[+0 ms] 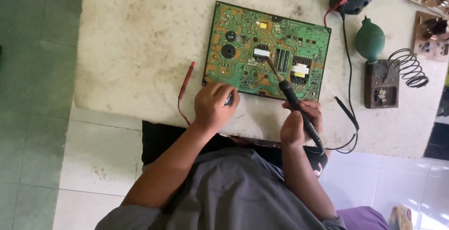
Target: A person is seen soldering and testing a circuit board using a soldering iron, a desoldering pump, and multimeter probes.
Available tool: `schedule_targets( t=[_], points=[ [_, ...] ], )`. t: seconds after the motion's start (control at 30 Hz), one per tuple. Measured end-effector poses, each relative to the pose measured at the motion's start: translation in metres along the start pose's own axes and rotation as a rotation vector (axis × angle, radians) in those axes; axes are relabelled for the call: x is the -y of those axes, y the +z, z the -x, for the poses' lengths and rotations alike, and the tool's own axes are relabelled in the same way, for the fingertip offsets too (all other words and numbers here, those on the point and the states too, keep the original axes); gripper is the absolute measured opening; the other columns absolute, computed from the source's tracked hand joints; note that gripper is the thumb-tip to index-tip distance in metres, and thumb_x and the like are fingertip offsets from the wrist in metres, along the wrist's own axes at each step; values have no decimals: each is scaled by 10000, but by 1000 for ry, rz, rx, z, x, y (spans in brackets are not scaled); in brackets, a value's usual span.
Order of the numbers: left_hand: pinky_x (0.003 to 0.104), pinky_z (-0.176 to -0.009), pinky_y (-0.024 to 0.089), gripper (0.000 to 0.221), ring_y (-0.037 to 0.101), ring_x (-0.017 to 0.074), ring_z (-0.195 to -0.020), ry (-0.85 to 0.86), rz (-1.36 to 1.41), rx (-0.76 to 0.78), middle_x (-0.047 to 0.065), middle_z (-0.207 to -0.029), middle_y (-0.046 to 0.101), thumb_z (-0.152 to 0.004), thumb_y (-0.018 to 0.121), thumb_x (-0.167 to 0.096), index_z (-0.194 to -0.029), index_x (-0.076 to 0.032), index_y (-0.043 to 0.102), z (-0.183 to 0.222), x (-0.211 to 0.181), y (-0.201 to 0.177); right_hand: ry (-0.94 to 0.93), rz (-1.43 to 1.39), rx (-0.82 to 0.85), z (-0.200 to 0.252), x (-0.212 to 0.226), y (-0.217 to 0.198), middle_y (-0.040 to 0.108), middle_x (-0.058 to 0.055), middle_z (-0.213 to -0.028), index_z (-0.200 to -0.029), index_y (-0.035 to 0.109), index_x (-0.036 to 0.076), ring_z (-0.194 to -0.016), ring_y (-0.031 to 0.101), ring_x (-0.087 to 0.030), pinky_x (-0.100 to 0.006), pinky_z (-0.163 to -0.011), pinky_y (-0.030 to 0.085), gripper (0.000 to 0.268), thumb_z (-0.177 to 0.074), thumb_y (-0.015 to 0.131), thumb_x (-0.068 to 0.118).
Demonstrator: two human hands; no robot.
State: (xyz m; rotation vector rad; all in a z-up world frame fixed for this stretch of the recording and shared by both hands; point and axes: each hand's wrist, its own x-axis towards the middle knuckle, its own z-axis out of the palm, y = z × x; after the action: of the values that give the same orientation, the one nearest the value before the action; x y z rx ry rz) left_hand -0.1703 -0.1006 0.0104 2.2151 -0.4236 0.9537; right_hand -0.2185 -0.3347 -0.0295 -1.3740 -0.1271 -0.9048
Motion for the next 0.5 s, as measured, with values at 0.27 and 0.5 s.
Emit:
schedule_targets(
  t=[0.27, 0.5],
  points=[
    [261, -603, 568, 131, 647, 180, -606, -61, -1, -39, 3, -714, 620, -790, 798, -78, -787, -131, 678, 3, 4, 6, 20, -23, 58, 11, 2, 14, 496, -296, -972, -932, 579, -151, -659, 719, -447, -596, -588, 664, 186, -916, 695, -7],
    [321, -699, 592, 99, 695, 220, -658, -323, 501, 46, 44, -750, 695, -823, 824, -36, -846, -86, 742, -47, -29, -49, 40, -46, 47, 12, -4, 10, 504, -300, -978, -934, 580, -159, -640, 726, -452, -575, -607, 662, 199, -917, 696, 2]
  ],
)
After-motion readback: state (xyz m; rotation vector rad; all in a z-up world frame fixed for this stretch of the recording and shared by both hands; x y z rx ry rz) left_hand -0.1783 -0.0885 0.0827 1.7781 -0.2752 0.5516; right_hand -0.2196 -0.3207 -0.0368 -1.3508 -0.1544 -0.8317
